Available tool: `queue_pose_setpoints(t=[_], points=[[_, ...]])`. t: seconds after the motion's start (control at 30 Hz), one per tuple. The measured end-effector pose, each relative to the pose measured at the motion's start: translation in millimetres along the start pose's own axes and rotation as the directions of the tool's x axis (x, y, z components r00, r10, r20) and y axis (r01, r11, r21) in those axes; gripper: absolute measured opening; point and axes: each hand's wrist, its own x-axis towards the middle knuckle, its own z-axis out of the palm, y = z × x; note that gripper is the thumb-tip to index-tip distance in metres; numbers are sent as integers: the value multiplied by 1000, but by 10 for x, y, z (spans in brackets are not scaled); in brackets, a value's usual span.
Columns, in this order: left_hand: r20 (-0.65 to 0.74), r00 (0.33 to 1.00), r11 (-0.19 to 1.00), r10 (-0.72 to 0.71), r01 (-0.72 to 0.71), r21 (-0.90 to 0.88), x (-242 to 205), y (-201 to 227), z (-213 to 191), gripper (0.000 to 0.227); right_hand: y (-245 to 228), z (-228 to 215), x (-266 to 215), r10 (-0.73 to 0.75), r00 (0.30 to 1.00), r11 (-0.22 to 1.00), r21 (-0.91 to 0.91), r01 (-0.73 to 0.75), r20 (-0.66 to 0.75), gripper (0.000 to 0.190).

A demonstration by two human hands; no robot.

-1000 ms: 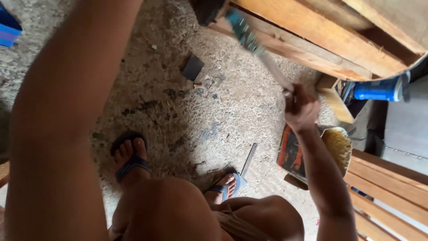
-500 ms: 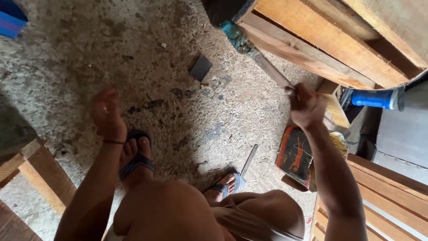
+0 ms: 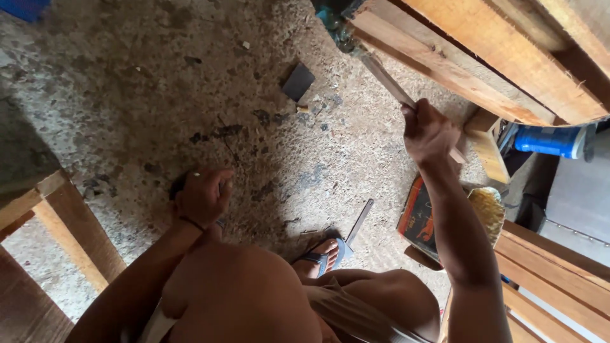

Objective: The person sits on the workshop floor beside a slatted wooden furniture frame, dips a long-handled brush into a can of liquid, and brushes the liquid onto the wooden slats and edges, working over different sections of the frame.

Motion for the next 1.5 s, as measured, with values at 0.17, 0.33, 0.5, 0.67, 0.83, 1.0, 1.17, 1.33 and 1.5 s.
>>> queue_pose_setpoints(t=[0.17, 0.33, 0.5, 0.67, 0.83, 1.0, 1.17, 1.33, 1.5], points=[[-61, 945, 919, 322, -296, 260, -66, -105, 107, 25, 56, 189, 96, -29, 1000, 999, -14, 29, -9, 33], [-59, 944, 916, 325, -299, 268, -53, -94, 91, 26, 561, 185, 28, 22, 987, 974, 218, -57, 161, 35], [-8, 966, 939, 257, -248, 237, -18, -31, 76, 24, 975, 255, 39, -325, 936, 870, 347, 351, -131, 39], [-33, 945, 920, 325, -308, 242, -31, -126, 125, 22, 535, 86, 101, -33, 997, 988, 150, 44, -75, 45], [-32, 950, 925, 309, -293, 240, -17, -121, 107, 24, 336, 36, 67, -30, 996, 998, -59, 25, -81, 45], [-46, 944, 917, 327, -305, 257, -9, -148, 117, 24, 358, -148, 115, -71, 991, 846, 534, 0, 112, 30], [-15, 965, 941, 262, -252, 226, 0, -87, 81, 24, 249, -488, 128, 49, 838, 464, 730, -501, 543, 23], [-47, 951, 934, 304, -288, 213, -27, -138, 108, 26, 245, -604, 251, 43, 864, 496, 740, -455, 502, 17], [-32, 954, 926, 299, -282, 252, -14, -96, 81, 27, 279, -556, 252, 70, 900, 402, 813, -421, 431, 19]])
